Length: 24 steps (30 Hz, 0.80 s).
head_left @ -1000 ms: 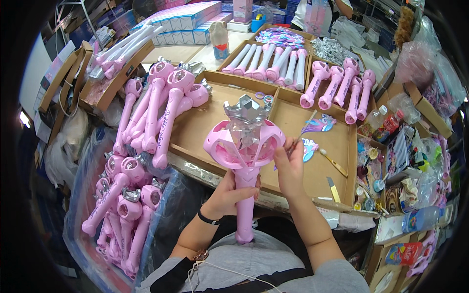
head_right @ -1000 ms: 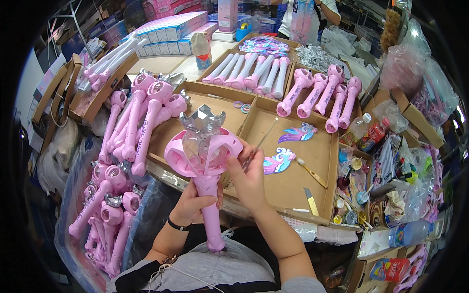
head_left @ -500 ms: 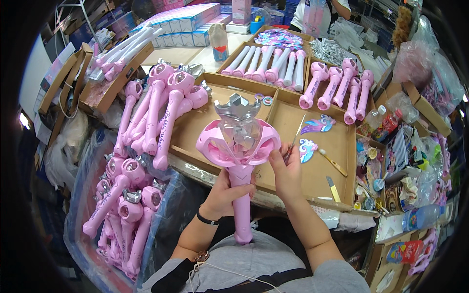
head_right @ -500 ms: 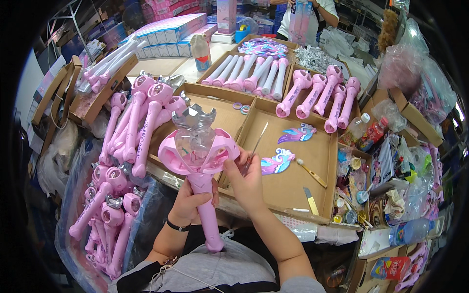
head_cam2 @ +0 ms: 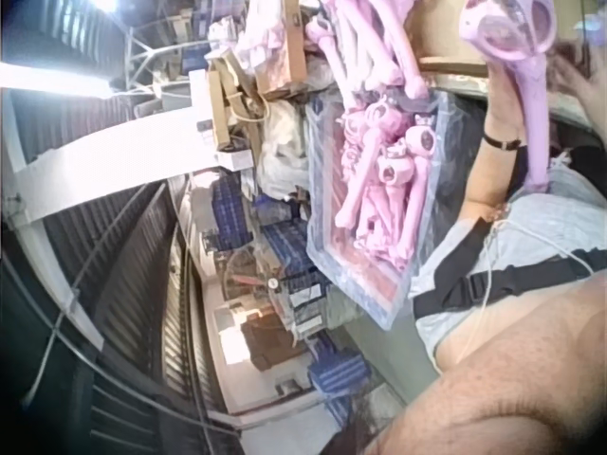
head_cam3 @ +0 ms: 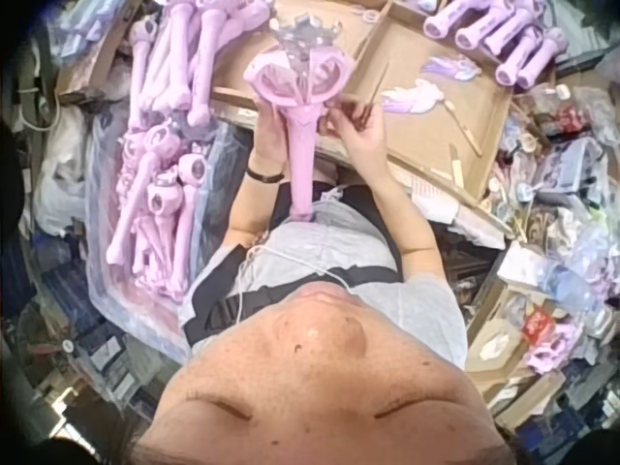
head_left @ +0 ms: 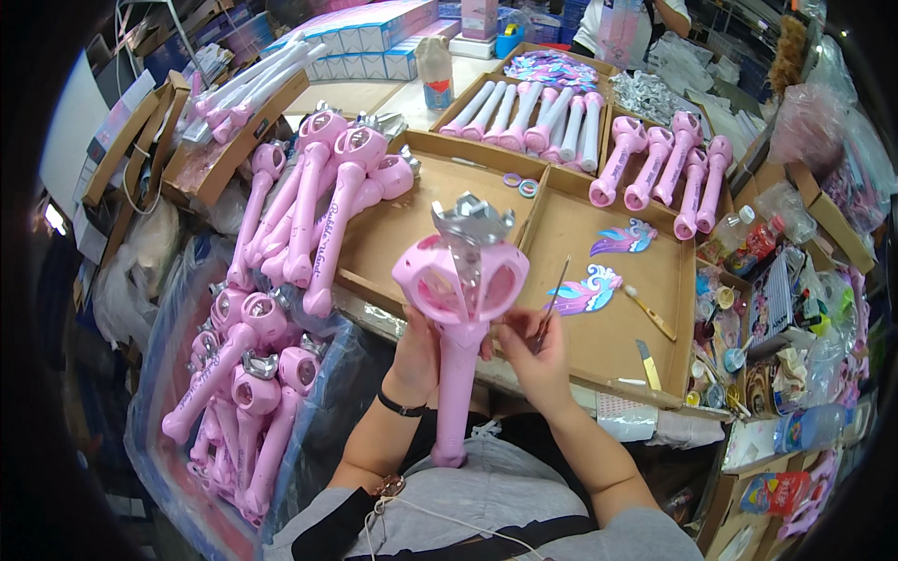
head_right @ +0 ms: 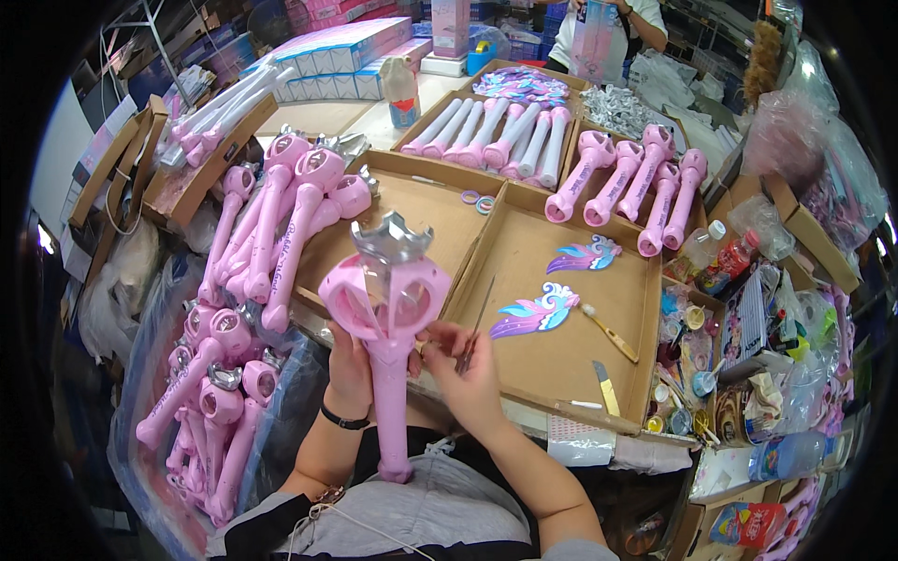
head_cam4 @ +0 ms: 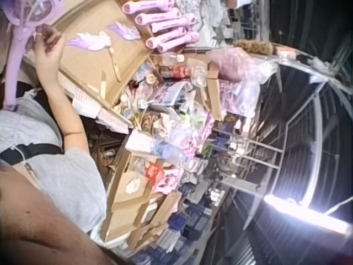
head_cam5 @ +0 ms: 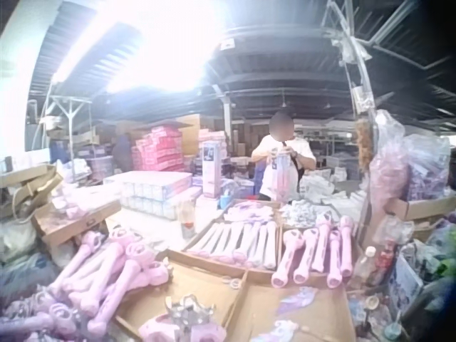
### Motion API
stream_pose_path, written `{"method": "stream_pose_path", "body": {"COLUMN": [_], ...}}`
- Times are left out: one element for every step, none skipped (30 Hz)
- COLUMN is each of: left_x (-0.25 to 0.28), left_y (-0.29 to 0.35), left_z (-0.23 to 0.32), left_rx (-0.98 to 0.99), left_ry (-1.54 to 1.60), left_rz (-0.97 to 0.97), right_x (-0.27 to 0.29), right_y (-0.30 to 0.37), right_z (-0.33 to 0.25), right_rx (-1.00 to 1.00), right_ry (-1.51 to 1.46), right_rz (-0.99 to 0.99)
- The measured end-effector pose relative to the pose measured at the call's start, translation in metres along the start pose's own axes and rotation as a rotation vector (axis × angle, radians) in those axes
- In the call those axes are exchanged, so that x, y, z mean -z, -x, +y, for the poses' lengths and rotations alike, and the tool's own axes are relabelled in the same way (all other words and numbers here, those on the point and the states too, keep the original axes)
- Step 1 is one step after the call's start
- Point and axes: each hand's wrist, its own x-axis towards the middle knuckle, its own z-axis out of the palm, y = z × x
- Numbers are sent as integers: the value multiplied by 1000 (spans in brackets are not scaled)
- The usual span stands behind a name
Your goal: The person assembles pink plastic toy wands by inserting a silver crown piece into the top, applying a unicorn sticker to the side, and using a small tool to adjust internal components. Completed wands are placed into a cardboard tray.
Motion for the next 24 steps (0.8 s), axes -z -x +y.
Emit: {"method": "stream_pose_path", "body": {"left_x": [1,3,5,6,7,8,8,9,9,10,10,12,13,15,17,18,20,20,21,21,20,20,19,18], "left_y": [0,-2,-3,-3,-3,-4,-4,-4,-4,-4,-5,-5,-5,-5,-5,-5,-5,-5,-5,-5,-4,-4,-3,-2], "left_z": [0,1,2,3,3,3,3,3,2,1,1,0,0,0,1,2,2,3,3,3,4,4,4,5], "left_rx": [-1,-1,-4,6,20,30,33,38,33,28,26,25,24,27,30,32,24,17,10,9,7,5,5,8], "left_ry": [23,39,63,73,88,108,133,133,139,147,144,141,139,125,111,96,104,112,120,116,112,109,67,24], "left_rz": [29,29,35,54,76,107,134,138,133,127,140,152,164,167,170,173,170,168,165,176,187,198,197,195], "right_x": [3,7,10,14,18,21,20,18,15,12,9,6,3,0,-3,-5,-6,-6,-6,-6,-6,-6,-7,-7], "right_y": [9,16,22,27,28,30,31,32,30,28,25,24,22,20,17,15,14,14,14,14,15,17,18,18], "right_z": [5,8,8,4,-2,-11,-20,-29,-40,-50,-60,-68,-75,-80,-81,-82,-83,-84,-85,-85,-86,-88,-88,-89], "right_rx": [12,9,5,-167,-78,-11,86,190,270,368,392,447,423,408,425,450,474,491,507,518,530,537,564,549], "right_ry": [112,209,307,229,415,585,727,850,1008,1155,1341,1376,1447,1520,1414,1307,1199,1203,1207,1210,1239,1267,1275,1297], "right_rz": [-30,-42,-65,-51,-90,-124,-140,-128,-167,-212,-273,-276,-295,-306,-281,-247,-213,-223,-234,-233,-254,-263,-267,-283]}}
